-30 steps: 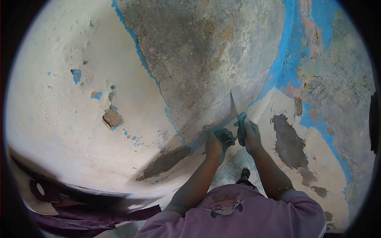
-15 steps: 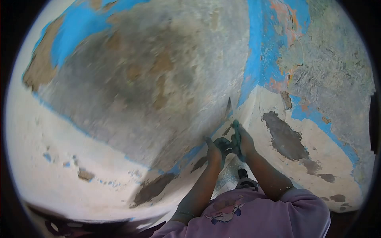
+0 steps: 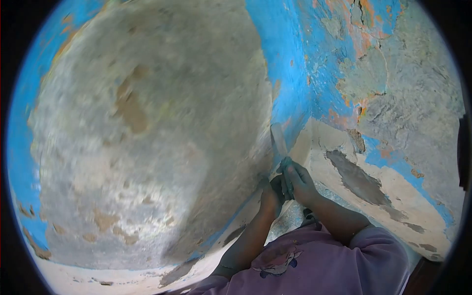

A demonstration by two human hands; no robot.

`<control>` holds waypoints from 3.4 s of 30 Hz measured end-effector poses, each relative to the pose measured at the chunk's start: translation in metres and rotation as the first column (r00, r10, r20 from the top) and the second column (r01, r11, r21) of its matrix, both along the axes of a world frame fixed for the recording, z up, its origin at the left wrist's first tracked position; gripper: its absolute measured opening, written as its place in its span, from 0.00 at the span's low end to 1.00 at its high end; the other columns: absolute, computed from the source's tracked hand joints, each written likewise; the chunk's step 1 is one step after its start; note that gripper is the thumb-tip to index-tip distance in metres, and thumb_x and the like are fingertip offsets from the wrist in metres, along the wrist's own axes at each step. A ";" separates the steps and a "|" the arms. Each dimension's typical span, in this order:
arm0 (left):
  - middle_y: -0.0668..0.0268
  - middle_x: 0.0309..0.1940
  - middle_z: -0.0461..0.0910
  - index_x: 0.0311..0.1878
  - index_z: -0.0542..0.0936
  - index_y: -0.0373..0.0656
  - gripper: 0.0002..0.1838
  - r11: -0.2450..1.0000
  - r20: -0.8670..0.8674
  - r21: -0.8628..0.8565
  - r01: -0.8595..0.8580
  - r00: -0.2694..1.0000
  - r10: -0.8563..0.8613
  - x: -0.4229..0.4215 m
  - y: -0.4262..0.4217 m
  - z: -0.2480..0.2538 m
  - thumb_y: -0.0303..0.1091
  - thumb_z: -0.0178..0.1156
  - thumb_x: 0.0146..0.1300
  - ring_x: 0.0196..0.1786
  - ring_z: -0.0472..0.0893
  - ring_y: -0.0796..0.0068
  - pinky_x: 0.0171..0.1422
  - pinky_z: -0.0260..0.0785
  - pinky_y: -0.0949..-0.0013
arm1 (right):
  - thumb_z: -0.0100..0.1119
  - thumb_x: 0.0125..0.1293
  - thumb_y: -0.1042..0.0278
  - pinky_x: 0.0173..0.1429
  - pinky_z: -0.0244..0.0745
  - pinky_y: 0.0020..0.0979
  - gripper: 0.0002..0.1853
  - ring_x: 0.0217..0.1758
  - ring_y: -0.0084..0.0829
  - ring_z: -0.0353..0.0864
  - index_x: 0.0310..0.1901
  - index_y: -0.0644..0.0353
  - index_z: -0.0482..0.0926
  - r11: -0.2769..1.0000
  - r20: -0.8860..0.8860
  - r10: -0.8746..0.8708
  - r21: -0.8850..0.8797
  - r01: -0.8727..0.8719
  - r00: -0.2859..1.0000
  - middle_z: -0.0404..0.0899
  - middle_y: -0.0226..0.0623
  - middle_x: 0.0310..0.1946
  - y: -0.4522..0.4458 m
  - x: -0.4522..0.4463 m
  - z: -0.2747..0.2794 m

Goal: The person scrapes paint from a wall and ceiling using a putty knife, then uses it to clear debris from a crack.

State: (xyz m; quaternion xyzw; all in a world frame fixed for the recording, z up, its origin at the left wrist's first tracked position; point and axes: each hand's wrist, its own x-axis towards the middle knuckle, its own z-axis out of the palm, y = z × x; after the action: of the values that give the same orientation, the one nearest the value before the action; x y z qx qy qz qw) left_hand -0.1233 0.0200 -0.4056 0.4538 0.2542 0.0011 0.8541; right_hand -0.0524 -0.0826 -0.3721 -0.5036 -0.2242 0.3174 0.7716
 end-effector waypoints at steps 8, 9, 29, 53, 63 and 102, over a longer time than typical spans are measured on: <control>0.58 0.43 0.74 0.60 0.67 0.36 0.48 0.991 -0.138 0.026 -0.128 0.982 0.131 0.050 -0.017 0.027 0.72 0.18 0.63 0.50 0.75 0.63 0.57 0.68 0.62 | 0.42 0.70 0.42 0.21 0.65 0.23 0.25 0.15 0.21 0.68 0.41 0.62 0.70 0.997 0.045 0.027 0.066 -0.030 0.999 0.69 0.30 0.16 0.002 0.060 0.019; 0.57 0.45 0.73 0.63 0.65 0.35 0.49 0.992 -0.129 0.033 -0.122 0.984 0.125 0.053 -0.018 0.025 0.73 0.18 0.63 0.52 0.75 0.62 0.60 0.67 0.60 | 0.42 0.70 0.42 0.22 0.65 0.22 0.25 0.15 0.21 0.68 0.40 0.62 0.70 0.994 0.088 0.042 0.096 -0.050 0.995 0.69 0.30 0.16 0.003 0.065 0.019; 0.56 0.48 0.75 0.58 0.69 0.36 0.49 0.996 -0.187 0.086 0.032 0.982 -0.015 0.002 -0.001 -0.058 0.70 0.14 0.63 0.51 0.74 0.62 0.53 0.67 0.59 | 0.43 0.71 0.47 0.31 0.72 0.25 0.23 0.28 0.19 0.74 0.45 0.63 0.73 0.969 -0.012 0.166 -0.184 -0.166 0.986 0.74 0.33 0.27 -0.024 0.019 -0.089; 0.54 0.54 0.72 0.60 0.65 0.32 0.22 0.160 0.349 0.937 -0.311 0.871 -0.345 0.026 -0.018 0.116 0.38 0.43 0.69 0.56 0.72 0.64 0.59 0.64 0.63 | 0.47 0.64 0.74 0.58 0.63 0.32 0.31 0.49 0.33 0.71 0.68 0.67 0.51 0.948 0.753 -0.319 0.254 0.193 0.576 0.71 0.42 0.46 -0.015 0.032 0.122; 0.60 0.52 0.71 0.57 0.68 0.36 0.19 0.597 0.468 0.761 -0.254 0.853 -0.233 0.063 -0.071 0.160 0.39 0.40 0.73 0.53 0.71 0.71 0.56 0.64 0.69 | 0.53 0.60 0.68 0.66 0.58 0.38 0.40 0.62 0.47 0.65 0.68 0.74 0.44 0.891 0.750 -0.434 0.440 0.115 0.499 0.61 0.60 0.59 -0.049 0.052 0.122; 0.66 0.31 0.75 0.44 0.74 0.40 0.16 0.822 0.096 -0.022 0.569 0.819 -0.565 -0.064 -0.313 -0.043 0.43 0.49 0.66 0.30 0.76 0.76 0.35 0.69 0.73 | 0.45 0.72 0.62 0.43 0.70 0.25 0.14 0.38 0.21 0.73 0.44 0.64 0.75 0.849 -0.015 -0.505 -0.188 0.493 0.863 0.76 0.31 0.35 -0.343 -0.120 -0.056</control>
State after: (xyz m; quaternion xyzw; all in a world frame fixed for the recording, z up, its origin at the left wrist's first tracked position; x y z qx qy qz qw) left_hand -0.1868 -0.2928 -0.4489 0.4871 0.0710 -0.2398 0.8367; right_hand -0.1727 -0.4254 -0.4282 -0.6011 -0.0319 0.1408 0.7861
